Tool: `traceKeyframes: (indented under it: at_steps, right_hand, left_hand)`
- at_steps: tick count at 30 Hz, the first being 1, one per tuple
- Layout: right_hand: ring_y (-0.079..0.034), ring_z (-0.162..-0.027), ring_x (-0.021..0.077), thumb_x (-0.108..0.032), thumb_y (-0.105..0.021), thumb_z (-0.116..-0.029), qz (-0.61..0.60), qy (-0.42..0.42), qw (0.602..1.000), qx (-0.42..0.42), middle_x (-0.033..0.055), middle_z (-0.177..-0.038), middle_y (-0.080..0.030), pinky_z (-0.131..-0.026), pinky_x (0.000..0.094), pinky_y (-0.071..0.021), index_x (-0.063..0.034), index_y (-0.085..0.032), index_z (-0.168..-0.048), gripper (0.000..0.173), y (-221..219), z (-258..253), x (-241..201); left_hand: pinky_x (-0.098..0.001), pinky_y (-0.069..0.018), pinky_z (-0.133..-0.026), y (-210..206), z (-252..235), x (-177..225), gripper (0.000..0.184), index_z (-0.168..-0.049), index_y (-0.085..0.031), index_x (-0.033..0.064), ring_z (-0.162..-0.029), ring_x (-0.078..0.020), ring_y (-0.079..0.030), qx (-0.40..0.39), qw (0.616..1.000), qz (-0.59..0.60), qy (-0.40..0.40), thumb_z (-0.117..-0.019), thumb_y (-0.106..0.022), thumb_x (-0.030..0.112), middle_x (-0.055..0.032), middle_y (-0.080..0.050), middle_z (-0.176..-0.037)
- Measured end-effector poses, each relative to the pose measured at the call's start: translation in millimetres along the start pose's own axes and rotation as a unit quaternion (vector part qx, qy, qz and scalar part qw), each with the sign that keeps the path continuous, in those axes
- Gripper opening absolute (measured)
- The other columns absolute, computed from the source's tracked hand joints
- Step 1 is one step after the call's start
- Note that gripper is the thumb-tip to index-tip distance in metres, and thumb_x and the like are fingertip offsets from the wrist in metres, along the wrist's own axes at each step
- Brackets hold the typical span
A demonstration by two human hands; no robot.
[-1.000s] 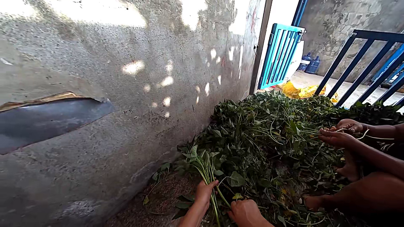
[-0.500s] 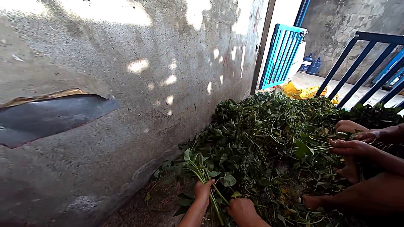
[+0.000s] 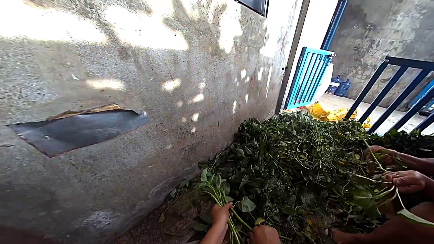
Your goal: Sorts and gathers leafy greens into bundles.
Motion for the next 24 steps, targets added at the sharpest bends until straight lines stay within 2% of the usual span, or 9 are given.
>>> traceKeyframes:
  at_steps: [9, 12, 15, 18, 20, 21, 22, 23, 24]
  right_hand:
    - [-0.066, -0.118, 0.0403, -0.032, -0.044, -0.1067, -0.036, 0.011, 0.999, -0.024, 0.0231, -0.120, -0.070, -0.097, 0.0613, -0.0511, 0.0007, -0.070, -0.114, 0.042, -6.6, -4.3, 14.8]
    - [-0.073, -0.099, 0.0368, -0.027, -0.047, -0.1052, -0.051, 0.110, 0.985, 0.125, 0.0212, -0.102, -0.073, -0.085, 0.0549, -0.0569, 0.0027, -0.071, -0.101, 0.038, 24.7, 15.1, -0.8]
    - [-0.071, -0.066, 0.0270, -0.021, -0.058, -0.0990, -0.072, 0.256, 0.904, 0.335, 0.0133, -0.073, -0.067, -0.059, 0.0437, -0.0588, -0.0016, -0.067, -0.078, 0.030, 58.5, 39.3, -18.5]
    - [-0.066, -0.058, 0.0198, -0.016, -0.060, -0.0964, -0.103, 0.355, 0.829, 0.420, 0.0079, -0.067, -0.063, -0.052, 0.0353, -0.0562, -0.0054, -0.064, -0.074, 0.025, 72.9, 63.8, -30.3]
    - [-0.065, -0.059, 0.0180, -0.014, -0.058, -0.0966, -0.120, 0.377, 0.804, 0.444, 0.0067, -0.068, -0.063, -0.053, 0.0324, -0.0554, -0.0059, -0.065, -0.076, 0.024, 89.1, 85.0, -34.9]
    - [-0.066, -0.061, 0.0190, -0.014, -0.058, -0.0972, -0.110, 0.341, 0.825, 0.436, 0.0076, -0.069, -0.064, -0.055, 0.0332, -0.0565, -0.0053, -0.066, -0.077, 0.024, 96.4, 88.7, -29.0]
    - [-0.070, -0.066, 0.0227, -0.016, -0.057, -0.0985, -0.083, 0.259, 0.875, 0.400, 0.0107, -0.074, -0.067, -0.058, 0.0372, -0.0591, -0.0036, -0.068, -0.080, 0.025, 97.2, 83.9, -14.6]
    - [-0.074, -0.078, 0.0309, -0.018, -0.054, -0.1018, -0.049, 0.141, 0.942, 0.302, 0.0175, -0.086, -0.072, -0.069, 0.0462, -0.0613, 0.0006, -0.071, -0.089, 0.028, 89.4, 72.9, 8.5]
    - [-0.072, -0.101, 0.0404, -0.018, -0.049, -0.1055, -0.025, 0.007, 0.988, 0.152, 0.0247, -0.107, -0.072, -0.086, 0.0570, -0.0572, 0.0043, -0.070, -0.107, 0.031, 74.3, 65.8, 37.8]
  left_hand:
    - [-0.0284, -0.0540, -0.054, -20.3, 7.4, 24.9, 0.030, -0.120, -0.059, -0.0038, -0.062, -0.0151, -0.064, -0.093, 0.995, -0.006, -0.038, -0.0949, -0.071, 0.005, -0.0120, -0.069, -0.089]
    - [-0.0275, -0.0539, -0.055, -15.7, -0.5, 22.4, 0.026, -0.118, -0.060, -0.0042, -0.064, -0.0151, -0.064, -0.093, 0.995, 0.030, -0.018, -0.0952, -0.070, 0.003, -0.0122, -0.068, -0.089]
    - [-0.0284, -0.0539, -0.056, -18.1, 2.9, 7.9, 0.026, -0.117, -0.058, -0.0037, -0.063, -0.0154, -0.061, -0.098, 0.991, 0.076, 0.059, -0.0957, -0.069, 0.004, -0.0121, -0.065, -0.086]
    - [-0.0281, -0.0528, -0.054, -17.5, -0.3, -2.6, 0.025, -0.117, -0.058, -0.0022, -0.061, -0.0151, -0.059, -0.087, 0.988, 0.093, 0.092, -0.0959, -0.069, 0.005, -0.0115, -0.063, -0.085]
    - [-0.0298, -0.0528, -0.058, -6.6, -15.1, -12.8, 0.027, -0.120, -0.058, -0.0015, -0.066, -0.0162, -0.059, -0.065, 0.988, 0.102, 0.093, -0.0964, -0.069, 0.005, -0.0122, -0.063, -0.090]
    - [-0.0296, -0.0533, -0.059, -4.4, -19.0, -14.9, 0.028, -0.121, -0.058, -0.0010, -0.067, -0.0161, -0.060, -0.066, 0.988, 0.104, 0.091, -0.0966, -0.069, 0.007, -0.0118, -0.064, -0.091]
    - [-0.0294, -0.0540, -0.060, -4.8, -18.1, -13.1, 0.028, -0.121, -0.059, -0.0004, -0.069, -0.0159, -0.062, -0.080, 0.988, 0.102, 0.087, -0.0971, -0.069, 0.009, -0.0113, -0.065, -0.092]
    - [-0.0287, -0.0542, -0.061, -8.2, -13.7, -6.8, 0.027, -0.121, -0.061, 0.0001, -0.069, -0.0154, -0.063, -0.103, 0.987, 0.100, 0.076, -0.0977, -0.069, 0.010, -0.0108, -0.066, -0.092]
    - [-0.0278, -0.0537, -0.060, -14.4, -8.6, 1.3, 0.025, -0.121, -0.062, 0.0007, -0.069, -0.0150, -0.063, -0.132, 0.984, 0.100, 0.063, -0.0985, -0.067, 0.010, -0.0101, -0.067, -0.092]
Point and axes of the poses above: each hand's wrist, its own z-axis away from the middle knuckle, its own y-axis out of the back of the hand, x = y × z, the point moved 9 cm from there along -z, towards the middle knuckle
